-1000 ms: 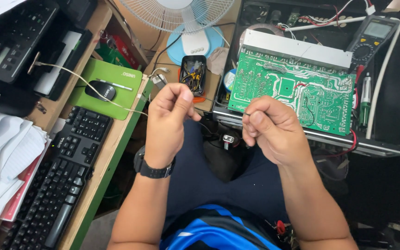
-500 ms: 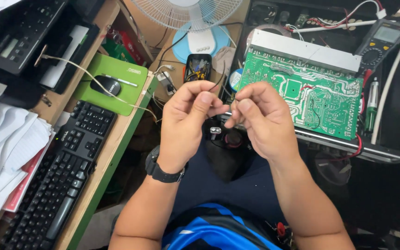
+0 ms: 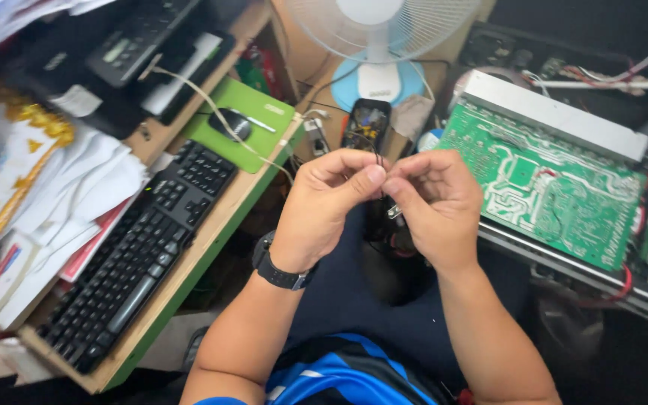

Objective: Desoldering a component from a circuit board and inspecting wires.

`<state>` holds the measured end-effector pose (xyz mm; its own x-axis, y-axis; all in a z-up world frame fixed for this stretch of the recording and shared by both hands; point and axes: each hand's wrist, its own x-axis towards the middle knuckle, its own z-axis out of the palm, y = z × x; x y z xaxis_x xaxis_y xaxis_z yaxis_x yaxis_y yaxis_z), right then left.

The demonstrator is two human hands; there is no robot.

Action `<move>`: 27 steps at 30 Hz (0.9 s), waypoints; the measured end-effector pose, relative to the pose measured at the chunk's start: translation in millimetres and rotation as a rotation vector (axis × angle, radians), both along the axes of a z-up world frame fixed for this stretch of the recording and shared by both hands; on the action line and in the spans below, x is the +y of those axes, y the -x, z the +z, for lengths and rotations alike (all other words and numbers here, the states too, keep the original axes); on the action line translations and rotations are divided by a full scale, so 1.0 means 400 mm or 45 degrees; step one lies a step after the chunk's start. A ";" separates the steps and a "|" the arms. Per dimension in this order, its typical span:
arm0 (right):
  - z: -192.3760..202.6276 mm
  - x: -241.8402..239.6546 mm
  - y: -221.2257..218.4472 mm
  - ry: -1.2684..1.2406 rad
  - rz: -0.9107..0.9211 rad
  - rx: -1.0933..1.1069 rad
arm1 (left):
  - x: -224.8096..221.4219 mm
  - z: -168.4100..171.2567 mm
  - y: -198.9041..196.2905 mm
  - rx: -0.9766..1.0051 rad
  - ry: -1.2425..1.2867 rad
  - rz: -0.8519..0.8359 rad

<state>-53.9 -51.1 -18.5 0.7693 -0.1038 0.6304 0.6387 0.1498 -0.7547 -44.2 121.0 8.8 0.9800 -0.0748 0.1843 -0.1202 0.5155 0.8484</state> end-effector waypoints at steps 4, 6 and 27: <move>0.015 0.021 0.005 0.016 0.088 0.026 | 0.063 0.106 0.045 -0.142 -0.186 0.044; 0.023 0.019 0.002 0.081 0.011 0.063 | 0.109 0.168 0.067 -0.258 -0.351 0.145; -0.054 0.130 0.101 0.354 0.169 0.464 | 0.715 0.460 0.058 -0.519 0.116 -0.161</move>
<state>-94.2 0.8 -40.1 0.9406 0.1444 0.3074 0.3143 -0.0270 -0.9490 -67.5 407.2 192.7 0.8099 -0.1551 0.5657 -0.3671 0.6182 0.6950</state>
